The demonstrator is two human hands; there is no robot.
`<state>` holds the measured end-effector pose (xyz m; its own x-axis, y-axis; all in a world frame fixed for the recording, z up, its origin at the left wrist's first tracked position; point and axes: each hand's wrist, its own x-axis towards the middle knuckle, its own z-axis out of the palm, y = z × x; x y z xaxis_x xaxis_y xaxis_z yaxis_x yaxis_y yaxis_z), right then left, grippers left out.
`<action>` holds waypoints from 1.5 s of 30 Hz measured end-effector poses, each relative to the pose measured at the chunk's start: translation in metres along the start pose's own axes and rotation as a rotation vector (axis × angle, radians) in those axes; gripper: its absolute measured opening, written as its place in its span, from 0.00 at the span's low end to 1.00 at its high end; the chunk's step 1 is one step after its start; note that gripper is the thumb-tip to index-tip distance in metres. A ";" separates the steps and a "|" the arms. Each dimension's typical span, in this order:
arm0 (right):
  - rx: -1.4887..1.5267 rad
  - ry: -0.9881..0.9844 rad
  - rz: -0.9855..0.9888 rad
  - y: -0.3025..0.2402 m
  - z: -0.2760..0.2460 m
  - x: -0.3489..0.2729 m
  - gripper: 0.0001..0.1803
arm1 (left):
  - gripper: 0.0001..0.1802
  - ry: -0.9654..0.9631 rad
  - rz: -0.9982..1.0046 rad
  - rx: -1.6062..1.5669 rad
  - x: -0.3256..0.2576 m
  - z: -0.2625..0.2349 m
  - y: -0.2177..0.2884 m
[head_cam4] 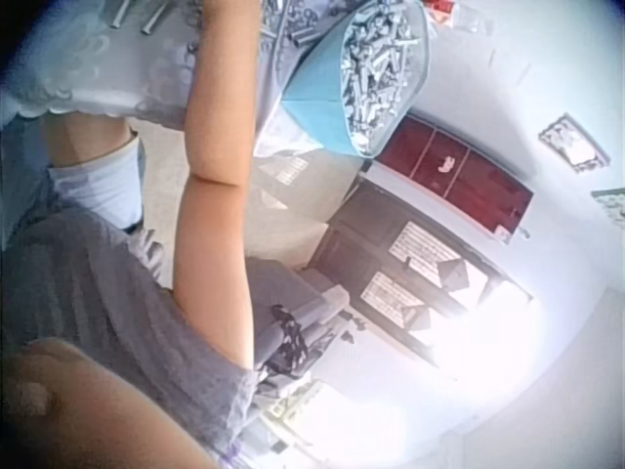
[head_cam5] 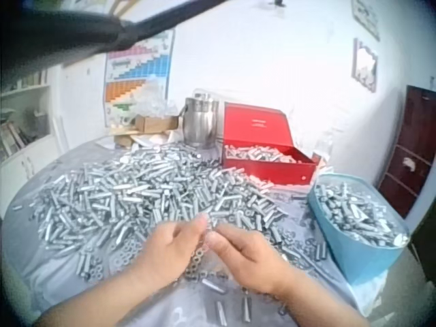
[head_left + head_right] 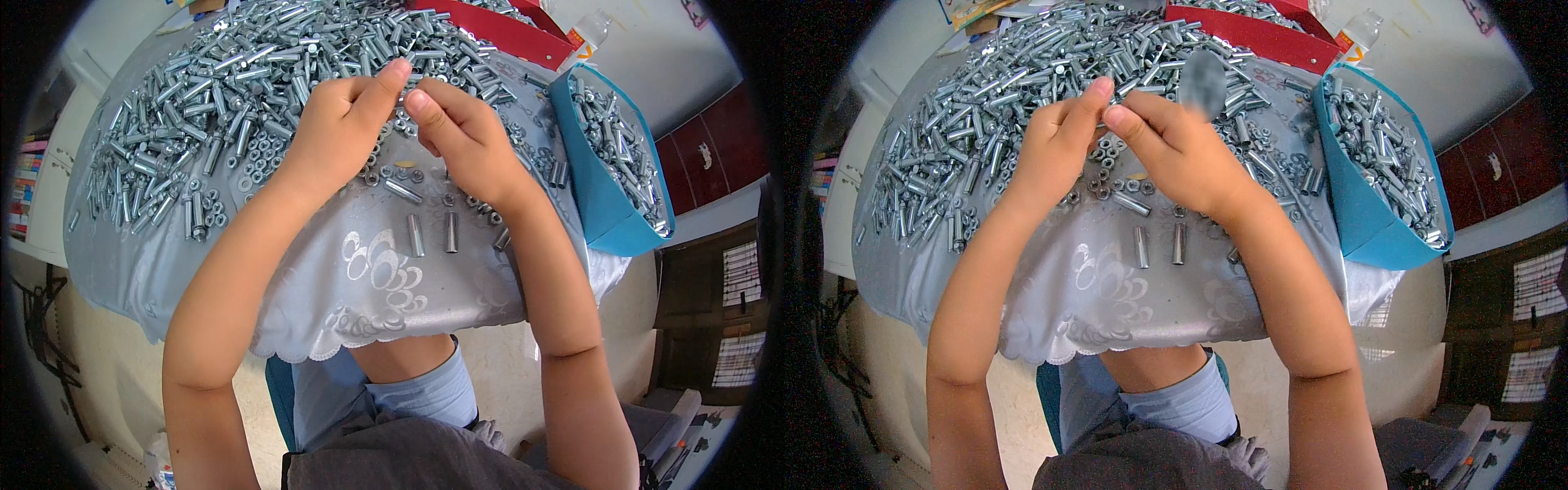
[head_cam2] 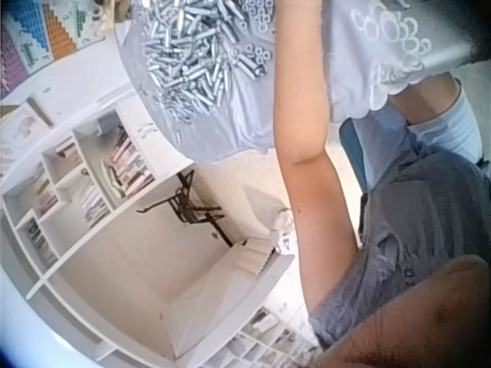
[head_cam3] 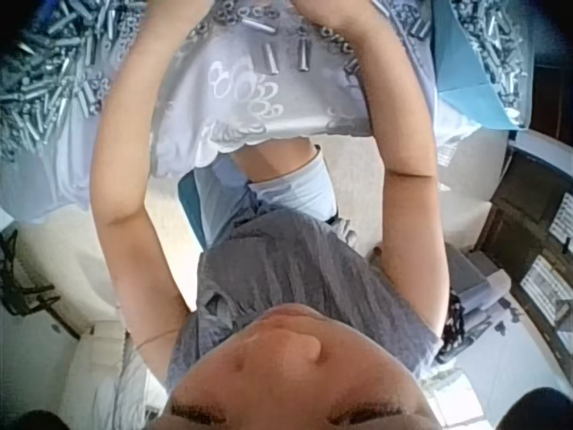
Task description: The person sits at a table covered with a large pile of metal bolts, nuts, and washers. They repeatedly pick up a bolt and a washer, slide the washer onto the bolt, and place the assembled unit into a blue container on the right. The person continues this repetitive assembly process throughout the clip.
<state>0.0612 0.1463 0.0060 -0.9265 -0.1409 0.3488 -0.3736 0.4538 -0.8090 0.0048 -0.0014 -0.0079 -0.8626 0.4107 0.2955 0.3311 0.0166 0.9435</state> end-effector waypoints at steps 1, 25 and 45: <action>0.055 0.011 -0.010 0.000 0.001 0.000 0.16 | 0.28 -0.008 0.025 -0.018 0.000 0.000 0.000; 0.199 0.485 0.034 0.016 -0.023 0.014 0.16 | 0.24 0.094 -0.134 -0.308 0.017 -0.022 0.003; -0.769 0.046 -0.399 0.048 0.017 0.018 0.15 | 0.10 -0.759 0.019 0.423 -0.009 -0.015 0.013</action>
<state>0.0258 0.1507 -0.0341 -0.7240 -0.3879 0.5704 -0.5209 0.8496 -0.0834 0.0113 -0.0189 0.0036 -0.4176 0.9086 -0.0119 0.5871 0.2798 0.7596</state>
